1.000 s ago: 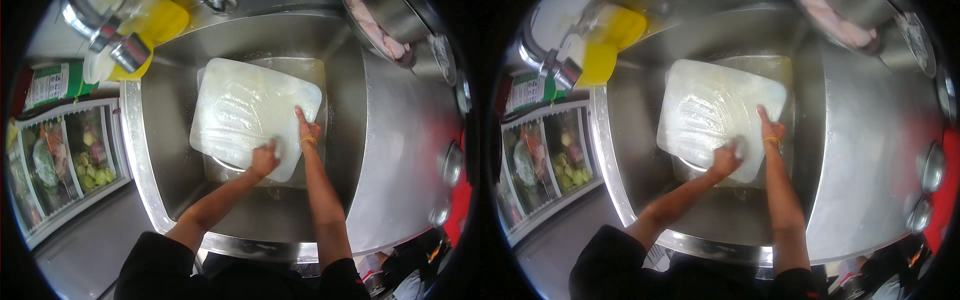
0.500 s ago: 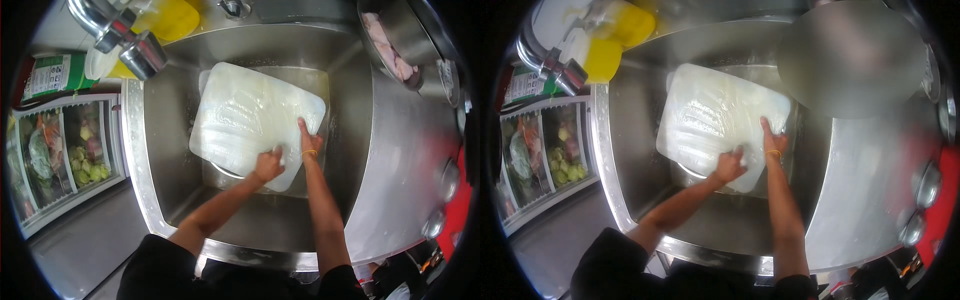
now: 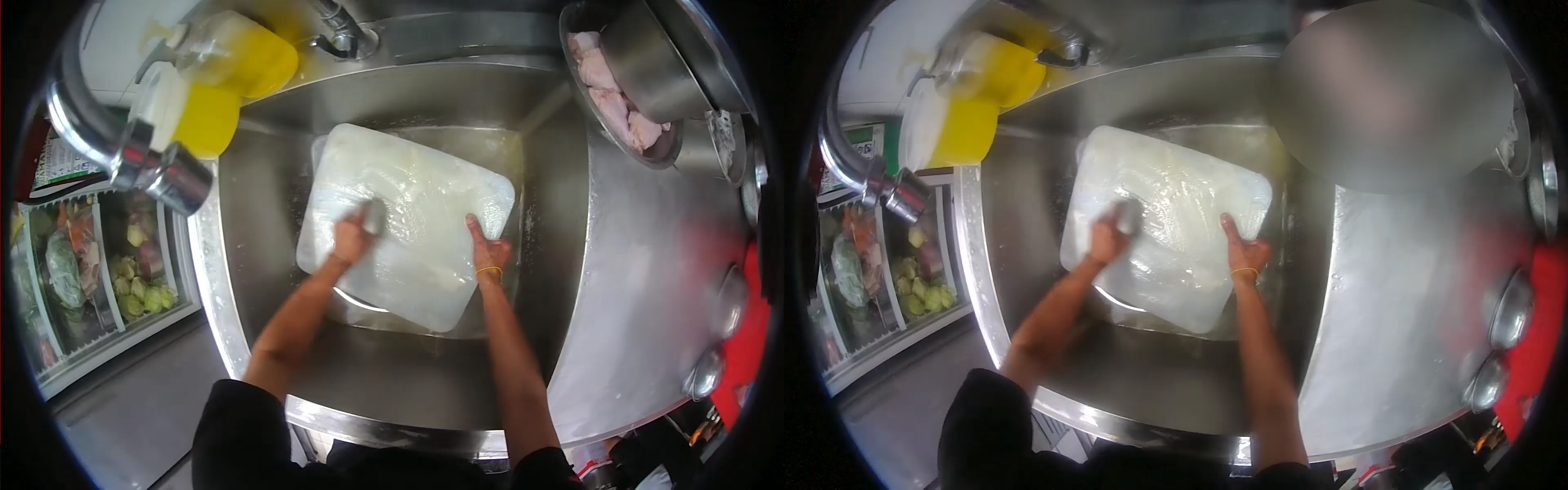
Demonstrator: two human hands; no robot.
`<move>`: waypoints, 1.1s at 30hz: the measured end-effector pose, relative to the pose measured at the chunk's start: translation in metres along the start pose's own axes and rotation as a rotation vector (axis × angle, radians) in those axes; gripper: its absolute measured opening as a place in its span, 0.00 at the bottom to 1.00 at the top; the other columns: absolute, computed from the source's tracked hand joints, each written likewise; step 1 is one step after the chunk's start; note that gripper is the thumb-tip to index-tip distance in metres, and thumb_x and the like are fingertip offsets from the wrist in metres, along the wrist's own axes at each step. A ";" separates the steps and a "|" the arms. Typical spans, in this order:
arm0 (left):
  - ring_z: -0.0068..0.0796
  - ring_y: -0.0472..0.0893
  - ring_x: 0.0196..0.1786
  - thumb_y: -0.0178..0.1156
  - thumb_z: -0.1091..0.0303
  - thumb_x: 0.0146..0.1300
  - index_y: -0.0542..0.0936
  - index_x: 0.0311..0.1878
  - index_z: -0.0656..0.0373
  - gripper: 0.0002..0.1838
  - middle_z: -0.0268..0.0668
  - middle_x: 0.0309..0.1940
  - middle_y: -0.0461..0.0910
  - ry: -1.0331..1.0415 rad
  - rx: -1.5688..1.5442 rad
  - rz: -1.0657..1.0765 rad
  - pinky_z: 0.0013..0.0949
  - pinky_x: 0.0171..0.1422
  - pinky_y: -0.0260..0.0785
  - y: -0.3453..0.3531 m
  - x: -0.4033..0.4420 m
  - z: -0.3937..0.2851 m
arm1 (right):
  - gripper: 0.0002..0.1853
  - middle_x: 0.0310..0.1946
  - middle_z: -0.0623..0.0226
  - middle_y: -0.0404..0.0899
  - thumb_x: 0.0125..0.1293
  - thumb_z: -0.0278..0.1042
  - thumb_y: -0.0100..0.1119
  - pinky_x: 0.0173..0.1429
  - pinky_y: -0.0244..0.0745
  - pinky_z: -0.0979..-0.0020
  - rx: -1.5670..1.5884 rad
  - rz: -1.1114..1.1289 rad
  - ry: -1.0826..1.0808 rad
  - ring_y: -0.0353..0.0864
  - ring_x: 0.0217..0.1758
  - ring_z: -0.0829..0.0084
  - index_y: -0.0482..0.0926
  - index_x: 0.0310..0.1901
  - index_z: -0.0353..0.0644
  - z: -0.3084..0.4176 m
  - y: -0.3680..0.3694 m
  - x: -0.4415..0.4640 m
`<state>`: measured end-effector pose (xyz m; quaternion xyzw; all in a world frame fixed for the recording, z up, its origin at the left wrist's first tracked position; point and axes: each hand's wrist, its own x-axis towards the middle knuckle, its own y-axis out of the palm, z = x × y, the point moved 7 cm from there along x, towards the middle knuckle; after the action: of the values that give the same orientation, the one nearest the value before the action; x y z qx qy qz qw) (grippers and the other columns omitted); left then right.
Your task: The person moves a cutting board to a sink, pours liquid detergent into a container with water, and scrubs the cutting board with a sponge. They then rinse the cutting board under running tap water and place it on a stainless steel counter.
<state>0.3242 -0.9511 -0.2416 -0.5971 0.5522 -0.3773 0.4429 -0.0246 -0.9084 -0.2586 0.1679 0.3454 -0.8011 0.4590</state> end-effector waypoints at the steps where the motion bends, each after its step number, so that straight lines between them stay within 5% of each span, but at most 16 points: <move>1: 0.51 0.80 0.31 0.64 0.71 0.40 0.73 0.53 0.61 0.31 0.54 0.25 0.78 0.103 -0.020 0.015 0.46 0.33 0.73 0.001 0.005 0.002 | 0.26 0.22 0.61 0.80 0.41 0.50 0.76 0.36 0.72 0.71 -0.012 -0.001 -0.007 0.74 0.24 0.76 0.81 0.24 0.30 0.006 -0.002 -0.004; 4: 0.49 0.78 0.27 0.64 0.70 0.42 0.72 0.53 0.63 0.29 0.53 0.26 0.77 -0.081 0.190 -0.219 0.42 0.30 0.72 -0.049 0.053 0.014 | 0.26 0.27 0.61 0.82 0.42 0.48 0.77 0.39 0.73 0.72 0.079 0.009 -0.020 0.77 0.27 0.76 0.82 0.28 0.29 0.006 0.001 -0.005; 7: 0.47 0.77 0.26 0.63 0.70 0.41 0.72 0.53 0.62 0.30 0.49 0.25 0.76 -0.136 0.079 -0.161 0.43 0.30 0.71 -0.008 0.044 -0.048 | 0.27 0.29 0.62 0.83 0.40 0.49 0.77 0.41 0.74 0.72 0.035 -0.034 -0.018 0.79 0.29 0.75 0.81 0.30 0.28 0.007 -0.002 -0.007; 9: 0.45 0.76 0.30 0.63 0.71 0.37 0.71 0.56 0.60 0.35 0.46 0.25 0.75 0.136 -0.124 -0.199 0.44 0.31 0.69 0.036 0.027 -0.134 | 0.26 0.28 0.63 0.83 0.40 0.46 0.77 0.41 0.74 0.71 0.017 -0.017 -0.031 0.79 0.28 0.76 0.81 0.32 0.29 0.004 -0.002 -0.003; 13: 0.50 0.78 0.38 0.63 0.72 0.38 0.75 0.51 0.52 0.29 0.49 0.34 0.78 0.328 -0.300 0.131 0.44 0.44 0.72 0.059 0.018 -0.256 | 0.22 0.29 0.63 0.83 0.42 0.41 0.76 0.39 0.74 0.71 0.054 0.105 -0.193 0.80 0.30 0.76 0.82 0.34 0.32 -0.048 0.019 0.024; 14: 0.50 0.78 0.38 0.63 0.72 0.38 0.75 0.51 0.52 0.29 0.49 0.34 0.78 0.318 -0.290 0.122 0.44 0.44 0.72 0.055 0.022 -0.244 | 0.21 0.30 0.63 0.83 0.42 0.39 0.76 0.39 0.74 0.72 0.144 0.139 -0.188 0.80 0.31 0.76 0.82 0.34 0.32 -0.034 0.014 0.013; 16: 0.48 0.78 0.40 0.62 0.74 0.38 0.76 0.51 0.52 0.29 0.46 0.38 0.78 0.632 -0.331 0.008 0.43 0.45 0.71 0.041 0.033 -0.210 | 0.21 0.32 0.62 0.83 0.42 0.36 0.76 0.39 0.75 0.74 0.334 0.185 -0.220 0.81 0.32 0.77 0.81 0.37 0.33 -0.013 0.014 -0.002; 18: 0.45 0.78 0.38 0.63 0.71 0.36 0.75 0.53 0.47 0.32 0.45 0.36 0.79 0.389 -0.219 -0.056 0.41 0.42 0.73 0.015 0.077 -0.112 | 0.22 0.31 0.61 0.83 0.42 0.38 0.76 0.40 0.75 0.74 0.261 0.170 -0.220 0.81 0.33 0.76 0.81 0.37 0.32 -0.012 0.017 0.001; 19: 0.47 0.78 0.32 0.64 0.70 0.38 0.75 0.52 0.48 0.30 0.46 0.33 0.80 0.042 -0.122 0.052 0.40 0.37 0.74 -0.004 0.100 -0.059 | 0.23 0.31 0.60 0.83 0.42 0.39 0.76 0.41 0.75 0.74 0.182 0.152 -0.231 0.81 0.33 0.76 0.80 0.37 0.31 -0.011 0.016 0.005; 21: 0.45 0.77 0.27 0.64 0.67 0.43 0.76 0.50 0.52 0.25 0.46 0.28 0.78 -0.024 0.142 -0.351 0.43 0.32 0.71 -0.056 0.114 -0.015 | 0.23 0.31 0.59 0.83 0.42 0.40 0.76 0.42 0.75 0.74 0.144 0.149 -0.240 0.81 0.33 0.75 0.80 0.36 0.31 -0.004 0.017 0.009; 24: 0.44 0.77 0.31 0.65 0.66 0.42 0.75 0.50 0.54 0.26 0.45 0.30 0.76 -0.117 0.245 -0.394 0.43 0.33 0.71 -0.032 0.102 -0.027 | 0.24 0.31 0.58 0.83 0.44 0.43 0.75 0.42 0.75 0.73 0.049 0.103 -0.283 0.81 0.33 0.74 0.80 0.35 0.30 -0.002 0.021 0.013; 25: 0.45 0.76 0.34 0.64 0.66 0.41 0.74 0.52 0.55 0.29 0.46 0.32 0.75 -0.204 0.166 -0.236 0.43 0.34 0.71 -0.013 0.096 -0.061 | 0.25 0.31 0.57 0.83 0.45 0.45 0.75 0.42 0.75 0.72 -0.017 0.061 -0.329 0.81 0.33 0.73 0.80 0.35 0.29 -0.002 0.019 0.015; 28: 0.49 0.76 0.37 0.66 0.66 0.33 0.67 0.61 0.56 0.43 0.49 0.32 0.75 0.117 -0.016 -0.091 0.46 0.38 0.72 0.041 0.025 -0.163 | 0.23 0.31 0.58 0.83 0.50 0.46 0.71 0.43 0.73 0.72 -0.025 0.050 -0.234 0.79 0.34 0.74 0.80 0.35 0.31 -0.030 0.025 0.031; 29: 0.50 0.76 0.37 0.66 0.67 0.31 0.68 0.60 0.56 0.43 0.52 0.32 0.75 0.217 -0.128 0.081 0.46 0.42 0.73 0.040 0.002 -0.189 | 0.23 0.31 0.58 0.83 0.50 0.46 0.71 0.43 0.73 0.72 -0.029 0.062 -0.243 0.79 0.34 0.74 0.80 0.35 0.31 -0.023 0.026 0.027; 30: 0.51 0.77 0.37 0.66 0.68 0.33 0.69 0.58 0.57 0.40 0.52 0.34 0.77 0.458 -0.216 -0.021 0.46 0.43 0.74 0.025 -0.014 -0.196 | 0.22 0.32 0.58 0.82 0.53 0.46 0.69 0.44 0.72 0.72 0.074 0.077 -0.262 0.78 0.35 0.75 0.80 0.36 0.31 -0.009 0.021 0.020; 33: 0.49 0.78 0.37 0.63 0.73 0.43 0.71 0.56 0.52 0.31 0.46 0.38 0.78 0.301 -0.084 -0.134 0.44 0.37 0.74 -0.011 -0.011 -0.096 | 0.21 0.35 0.61 0.82 0.58 0.44 0.64 0.46 0.69 0.74 0.107 0.134 -0.178 0.76 0.38 0.79 0.80 0.41 0.32 0.003 0.015 0.011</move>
<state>0.2359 -0.9512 -0.2001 -0.5874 0.5863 -0.4679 0.3038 -0.0170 -0.9227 -0.2689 0.1432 0.2481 -0.7975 0.5310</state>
